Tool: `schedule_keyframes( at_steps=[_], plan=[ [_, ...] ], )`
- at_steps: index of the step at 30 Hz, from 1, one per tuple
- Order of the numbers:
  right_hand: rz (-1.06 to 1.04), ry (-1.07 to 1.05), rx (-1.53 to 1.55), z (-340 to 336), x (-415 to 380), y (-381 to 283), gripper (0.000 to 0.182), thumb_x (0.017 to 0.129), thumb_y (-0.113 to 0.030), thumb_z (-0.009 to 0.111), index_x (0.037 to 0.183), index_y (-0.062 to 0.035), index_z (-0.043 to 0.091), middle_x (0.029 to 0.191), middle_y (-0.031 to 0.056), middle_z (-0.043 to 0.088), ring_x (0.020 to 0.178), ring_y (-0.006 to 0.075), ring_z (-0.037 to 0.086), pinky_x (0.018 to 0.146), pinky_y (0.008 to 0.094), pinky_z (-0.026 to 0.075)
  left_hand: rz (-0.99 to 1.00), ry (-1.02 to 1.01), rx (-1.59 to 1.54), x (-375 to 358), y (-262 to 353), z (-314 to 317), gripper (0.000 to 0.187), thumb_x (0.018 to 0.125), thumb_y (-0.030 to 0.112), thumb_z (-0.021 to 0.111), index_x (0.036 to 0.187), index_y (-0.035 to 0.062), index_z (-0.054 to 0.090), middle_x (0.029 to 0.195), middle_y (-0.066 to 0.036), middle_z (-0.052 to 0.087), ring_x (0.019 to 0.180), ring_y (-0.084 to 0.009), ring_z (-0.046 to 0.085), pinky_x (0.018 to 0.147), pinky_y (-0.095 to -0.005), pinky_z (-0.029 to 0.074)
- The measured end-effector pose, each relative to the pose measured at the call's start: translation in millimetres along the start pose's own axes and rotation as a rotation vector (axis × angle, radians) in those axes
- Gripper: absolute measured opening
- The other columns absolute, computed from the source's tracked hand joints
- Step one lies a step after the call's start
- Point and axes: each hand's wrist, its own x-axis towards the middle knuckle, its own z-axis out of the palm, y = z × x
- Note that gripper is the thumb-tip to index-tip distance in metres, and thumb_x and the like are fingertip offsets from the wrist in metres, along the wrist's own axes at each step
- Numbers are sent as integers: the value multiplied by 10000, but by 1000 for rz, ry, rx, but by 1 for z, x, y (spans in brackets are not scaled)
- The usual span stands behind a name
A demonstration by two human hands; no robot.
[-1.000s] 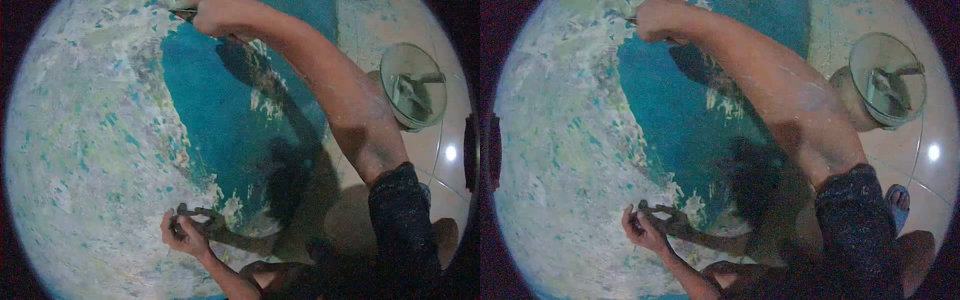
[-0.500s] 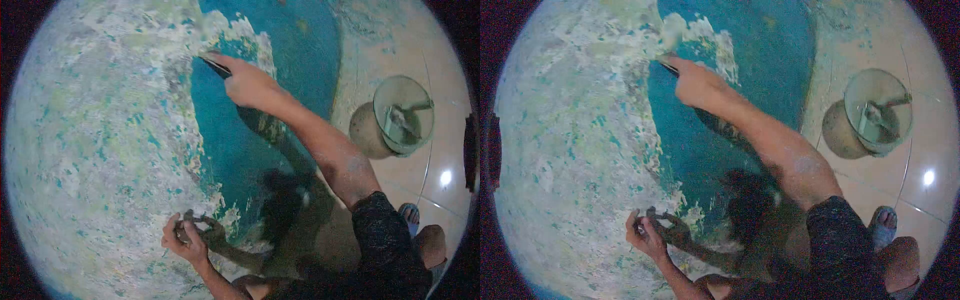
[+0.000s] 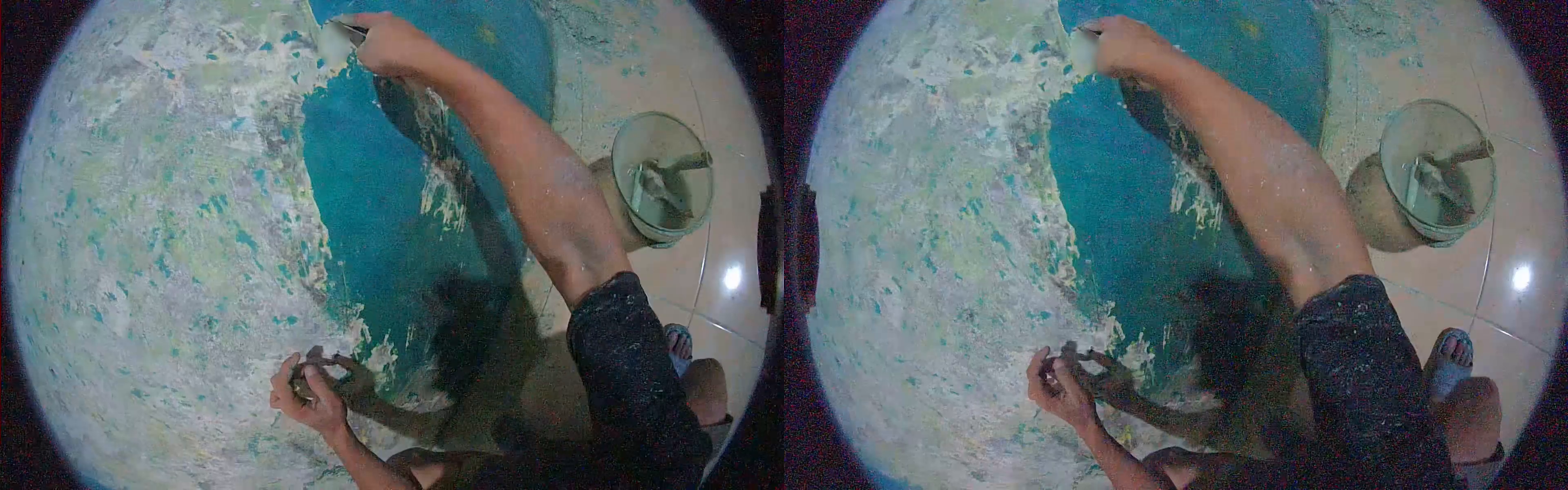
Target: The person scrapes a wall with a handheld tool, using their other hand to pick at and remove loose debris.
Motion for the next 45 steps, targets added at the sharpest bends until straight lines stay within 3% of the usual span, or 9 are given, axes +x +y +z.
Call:
schedule_keyframes(
  at_steps=[3,7,10,16,19,22,30,35,45],
  plan=[
    [1,19,17,10,-32,10,581,893,-105,494,1468,-181,537,1312,244,645,1168,444,644,996,503,515,-11,65,-193,1,-6,18,239,952,215,683,1136,63,690,930,-51,675,886,-214,563,870,-357,377],
    [633,-476,58,17,-202,-38,719,938,-70,455,1573,-388,338,1319,246,631,1104,471,648,931,551,534,139,15,-71,3,9,31,218,938,212,694,1104,70,692,917,-56,689,889,-228,581,893,-370,365],
    [410,-326,117,48,-286,-13,710,939,-63,460,1572,-364,346,1192,238,684,998,477,678,907,557,542,239,-63,50,9,23,25,183,932,191,696,1073,75,699,933,-70,703,888,-232,596,908,-379,369],
    [188,-56,-125,30,-136,-6,656,935,-92,441,1551,-316,402,1190,298,653,1017,460,673,868,510,566,171,-60,-46,-5,4,8,201,968,139,689,1126,15,691,1124,-116,695,1003,-247,639,900,-373,506],
    [400,-232,-97,31,-192,-23,625,948,-108,428,1543,-300,424,1374,267,585,1119,421,657,894,489,558,136,-82,12,-6,3,4,180,978,140,679,1106,15,688,1112,-125,690,982,-246,639,889,-371,509],
    [181,-133,234,43,-259,-4,619,945,-103,445,1551,-231,430,1522,216,489,1217,389,627,990,452,526,181,-96,23,-4,9,5,176,984,146,667,1100,15,685,1086,-125,688,959,-240,637,873,-366,509],
    [16,-57,354,50,-137,21,664,886,-2,473,1524,-186,478,1519,187,512,1398,327,505,1188,387,369,114,-27,-39,-8,15,2,179,982,212,661,1033,43,692,990,-109,706,881,-272,611,887,-413,409],
    [36,-172,563,57,-282,-6,759,797,114,426,1546,-12,403,1610,208,385,1539,324,287,1273,409,171,265,-64,-48,0,20,29,174,965,208,678,1058,60,690,959,-79,716,862,-252,604,896,-419,378],
    [-27,11,648,63,-181,35,576,931,-88,525,1506,-73,484,1498,196,536,1402,287,500,1185,362,338,150,-142,-36,-10,13,9,135,970,96,660,1062,0,681,1052,-119,697,970,-245,648,893,-380,512]
  ],
)
